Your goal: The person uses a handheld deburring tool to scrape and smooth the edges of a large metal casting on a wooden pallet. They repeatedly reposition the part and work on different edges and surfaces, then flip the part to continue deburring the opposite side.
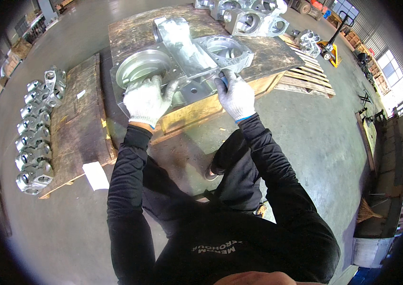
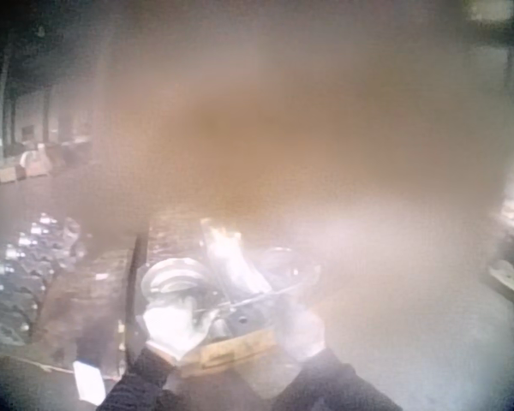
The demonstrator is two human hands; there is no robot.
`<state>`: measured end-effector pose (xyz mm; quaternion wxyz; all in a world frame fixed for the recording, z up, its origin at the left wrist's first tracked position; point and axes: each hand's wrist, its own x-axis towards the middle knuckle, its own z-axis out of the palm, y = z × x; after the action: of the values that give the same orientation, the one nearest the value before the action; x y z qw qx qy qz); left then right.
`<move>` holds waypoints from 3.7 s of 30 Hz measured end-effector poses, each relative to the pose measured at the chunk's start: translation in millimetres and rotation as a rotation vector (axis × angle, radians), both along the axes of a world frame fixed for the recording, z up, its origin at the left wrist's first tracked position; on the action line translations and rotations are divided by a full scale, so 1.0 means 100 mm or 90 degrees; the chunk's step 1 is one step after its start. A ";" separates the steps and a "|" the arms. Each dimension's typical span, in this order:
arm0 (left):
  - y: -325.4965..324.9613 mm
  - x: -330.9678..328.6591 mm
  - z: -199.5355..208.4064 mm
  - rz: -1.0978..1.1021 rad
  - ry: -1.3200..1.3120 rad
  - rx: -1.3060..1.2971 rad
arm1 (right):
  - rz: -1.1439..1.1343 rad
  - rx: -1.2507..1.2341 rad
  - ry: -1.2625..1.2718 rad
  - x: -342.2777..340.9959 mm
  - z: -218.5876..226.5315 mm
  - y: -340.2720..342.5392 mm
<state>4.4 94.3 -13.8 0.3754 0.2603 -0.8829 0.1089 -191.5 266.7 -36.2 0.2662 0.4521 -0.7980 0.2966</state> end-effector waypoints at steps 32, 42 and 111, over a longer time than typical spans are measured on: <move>0.03 0.06 0.17 -0.025 0.014 0.062 | 0.191 -0.178 -0.374 0.72 0.15 -0.28; -1.11 0.26 0.37 0.183 -0.099 0.251 | 0.084 -0.114 -0.275 0.00 -0.05 0.21; -0.47 0.50 -1.04 -0.177 0.710 0.823 | -0.051 -0.381 -0.371 -1.59 -0.69 -0.12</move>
<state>54.4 47.7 -118.3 0.5420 0.3276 -0.4820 -0.6055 -350.9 254.3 -105.7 0.1604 0.2208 -0.7352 0.6204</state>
